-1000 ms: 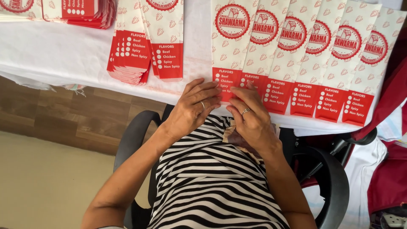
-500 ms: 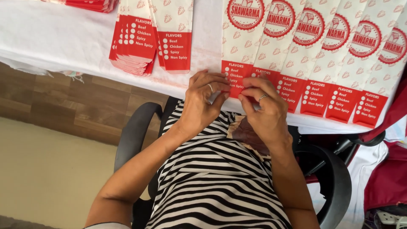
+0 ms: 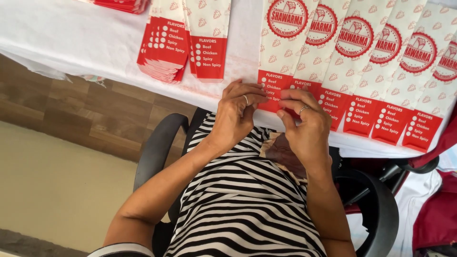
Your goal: The person sorts paper shawarma bags by hand, applies glue to the edges of the bags using a bottle, and presses the edges together to seal them before stacking them on a table.
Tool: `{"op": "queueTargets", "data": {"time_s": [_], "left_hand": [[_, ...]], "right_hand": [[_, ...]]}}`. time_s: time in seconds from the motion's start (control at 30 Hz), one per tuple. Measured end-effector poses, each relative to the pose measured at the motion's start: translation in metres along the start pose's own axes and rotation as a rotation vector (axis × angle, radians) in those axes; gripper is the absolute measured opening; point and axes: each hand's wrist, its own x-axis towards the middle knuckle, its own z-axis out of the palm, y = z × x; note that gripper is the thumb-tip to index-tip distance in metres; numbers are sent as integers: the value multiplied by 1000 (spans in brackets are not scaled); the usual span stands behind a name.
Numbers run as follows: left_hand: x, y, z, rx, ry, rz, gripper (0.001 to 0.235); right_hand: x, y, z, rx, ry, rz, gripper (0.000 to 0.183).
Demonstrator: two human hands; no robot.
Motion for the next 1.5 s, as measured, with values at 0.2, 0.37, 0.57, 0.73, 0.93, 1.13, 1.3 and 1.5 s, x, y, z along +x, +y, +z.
{"op": "queueTargets", "data": {"time_s": [0.2, 0.37, 0.57, 0.73, 0.93, 1.13, 1.3, 1.5], "left_hand": [[7, -25, -13, 95, 75, 89, 29], [28, -39, -31, 837, 85, 327, 32], [-3, -14, -3, 413, -68, 299, 35], [-2, -11, -3, 416, -84, 307, 40], [0, -15, -14, 311, 6, 340, 36], [4, -19, -57, 207, -23, 397, 18], [3, -23, -64, 175, -74, 416, 19], [4, -22, -66, 148, -24, 471, 14]], "right_hand": [[-1, 1, 2, 7, 2, 9, 18], [-5, 0, 6, -70, -5, -39, 31], [-15, 7, 14, -186, -51, -86, 32], [-18, 12, 19, -237, -52, -134, 32], [-13, 5, 17, -192, 17, -180, 32], [-2, -10, 36, -69, 114, -305, 19], [0, -5, 61, -79, 108, -394, 14], [4, -5, 58, -107, 76, -412, 12]]}}
